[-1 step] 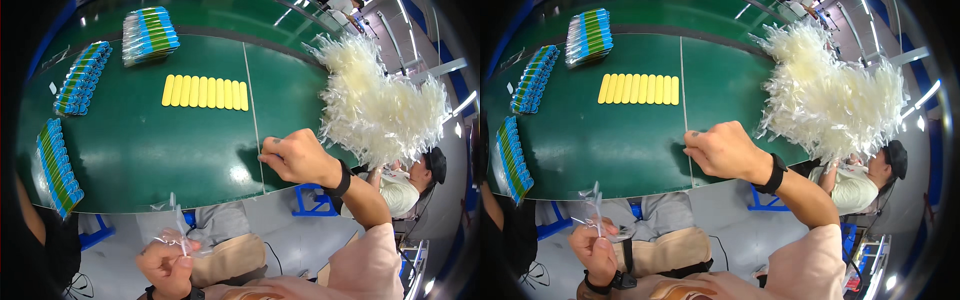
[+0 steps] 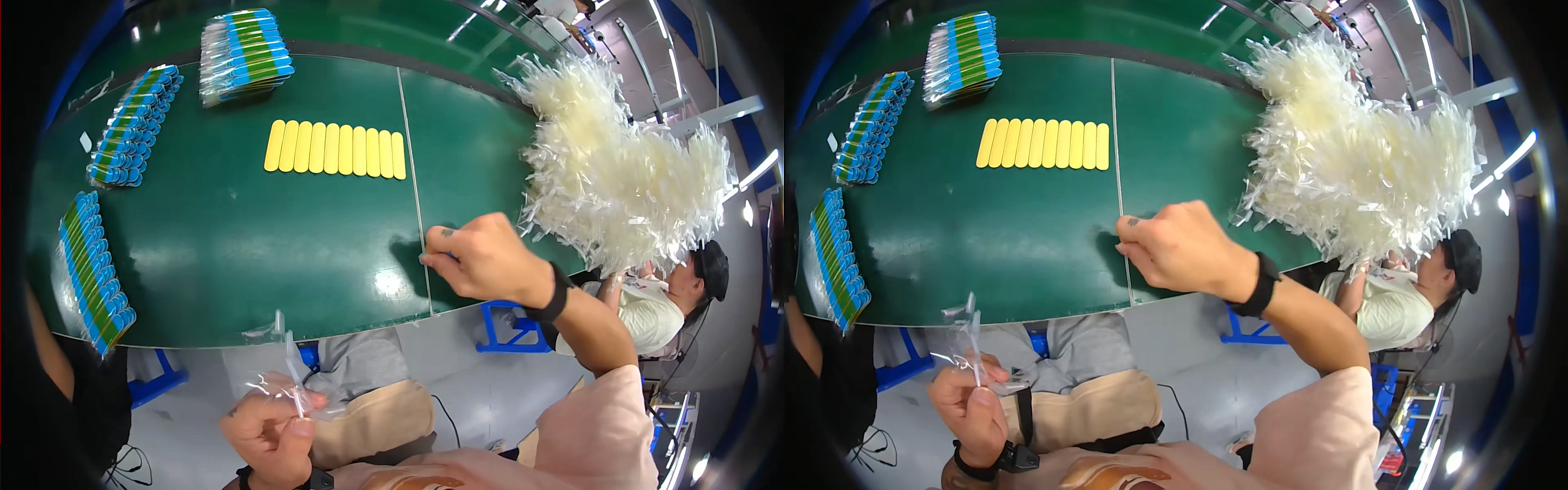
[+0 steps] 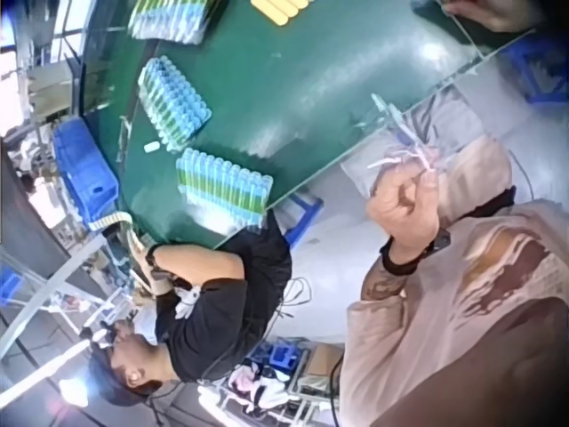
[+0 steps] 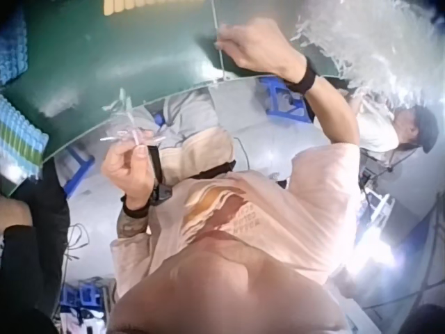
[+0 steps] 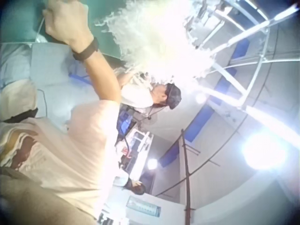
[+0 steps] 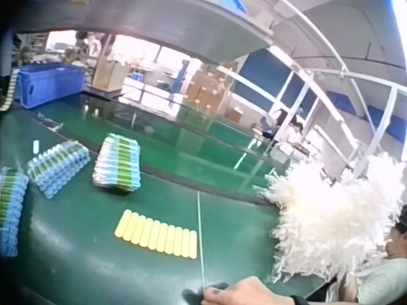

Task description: The person picks up strips of blue and green components, places them onto plastic film, and presses them down with a blue tool before repeating the process with yellow components.

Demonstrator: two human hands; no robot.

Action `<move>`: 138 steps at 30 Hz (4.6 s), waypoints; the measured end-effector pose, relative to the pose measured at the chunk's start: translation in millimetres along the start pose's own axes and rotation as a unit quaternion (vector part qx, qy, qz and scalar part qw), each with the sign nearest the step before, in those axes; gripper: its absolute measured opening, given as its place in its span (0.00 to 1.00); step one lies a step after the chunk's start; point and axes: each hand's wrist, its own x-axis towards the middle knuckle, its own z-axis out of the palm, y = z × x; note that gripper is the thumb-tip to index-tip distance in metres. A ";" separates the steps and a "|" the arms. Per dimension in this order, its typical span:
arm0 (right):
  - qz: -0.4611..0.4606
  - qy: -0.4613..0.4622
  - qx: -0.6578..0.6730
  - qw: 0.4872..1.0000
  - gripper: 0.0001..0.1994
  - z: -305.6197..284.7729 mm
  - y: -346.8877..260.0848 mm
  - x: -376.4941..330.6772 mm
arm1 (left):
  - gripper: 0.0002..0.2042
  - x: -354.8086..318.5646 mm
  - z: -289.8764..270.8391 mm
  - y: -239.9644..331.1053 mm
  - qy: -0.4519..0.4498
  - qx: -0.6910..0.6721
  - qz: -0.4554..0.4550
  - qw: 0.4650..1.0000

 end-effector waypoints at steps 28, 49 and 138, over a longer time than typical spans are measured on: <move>-0.017 0.010 0.027 0.999 0.08 8.5 -7.4 -20.8 | 0.07 -5.7 2.8 0.5 -0.020 -0.010 0.024 0.999; -0.030 0.056 0.021 0.998 0.10 15.9 -19.1 -34.9 | 0.07 -1.5 -0.7 9.2 -0.067 -0.006 0.013 0.998; 0.108 0.003 0.427 0.898 0.06 -3.8 47.9 3.2 | 0.13 10.4 146.1 -41.0 -0.203 -0.167 -0.394 0.881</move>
